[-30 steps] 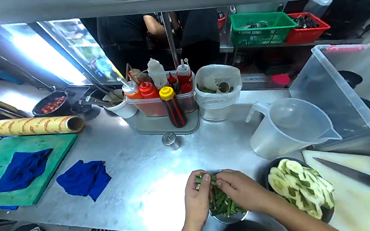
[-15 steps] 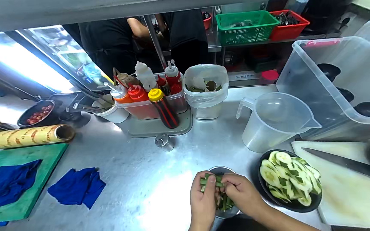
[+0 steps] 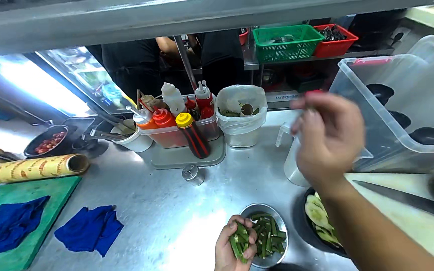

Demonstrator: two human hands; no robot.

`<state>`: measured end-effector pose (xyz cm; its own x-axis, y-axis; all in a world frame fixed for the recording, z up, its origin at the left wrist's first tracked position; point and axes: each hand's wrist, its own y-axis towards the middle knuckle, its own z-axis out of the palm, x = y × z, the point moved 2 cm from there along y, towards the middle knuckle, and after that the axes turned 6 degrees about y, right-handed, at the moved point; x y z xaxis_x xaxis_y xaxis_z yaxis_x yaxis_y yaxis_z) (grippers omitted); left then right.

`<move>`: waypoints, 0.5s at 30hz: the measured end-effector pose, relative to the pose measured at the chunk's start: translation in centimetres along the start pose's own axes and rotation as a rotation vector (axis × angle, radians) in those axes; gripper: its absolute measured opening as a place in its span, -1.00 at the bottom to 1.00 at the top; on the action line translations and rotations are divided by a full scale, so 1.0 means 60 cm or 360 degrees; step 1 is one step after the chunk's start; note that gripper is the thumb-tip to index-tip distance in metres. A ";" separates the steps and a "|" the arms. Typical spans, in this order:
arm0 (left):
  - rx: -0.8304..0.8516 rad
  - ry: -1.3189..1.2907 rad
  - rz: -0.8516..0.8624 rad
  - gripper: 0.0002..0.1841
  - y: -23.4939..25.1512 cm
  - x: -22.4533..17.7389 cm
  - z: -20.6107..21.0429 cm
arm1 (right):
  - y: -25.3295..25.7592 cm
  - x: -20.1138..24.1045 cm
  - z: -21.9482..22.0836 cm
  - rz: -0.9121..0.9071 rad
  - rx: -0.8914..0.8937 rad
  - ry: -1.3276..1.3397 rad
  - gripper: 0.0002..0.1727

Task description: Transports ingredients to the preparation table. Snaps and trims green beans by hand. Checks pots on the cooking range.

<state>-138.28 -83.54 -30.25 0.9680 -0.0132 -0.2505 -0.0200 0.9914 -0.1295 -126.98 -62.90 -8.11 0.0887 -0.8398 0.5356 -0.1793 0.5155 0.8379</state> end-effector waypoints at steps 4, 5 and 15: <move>0.0029 -0.0126 -0.0024 -0.79 -0.011 -0.007 0.000 | 0.071 -0.115 0.030 0.0533 0.0133 -0.0263 -0.57; 0.0028 -0.0113 0.0007 -0.79 -0.014 -0.015 -0.001 | 0.064 -0.122 0.027 0.0621 0.0105 -0.0246 -0.58; -0.0476 0.0040 0.0298 -0.93 -0.037 -0.094 -0.076 | -0.297 -0.092 0.028 0.1505 0.1401 -0.0154 -0.71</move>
<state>-144.87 -86.28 -32.93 0.9342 0.1586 -0.3195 -0.2728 0.8948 -0.3534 -125.94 -67.71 -26.18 -0.4896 -0.2414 0.8379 -0.7168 0.6585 -0.2292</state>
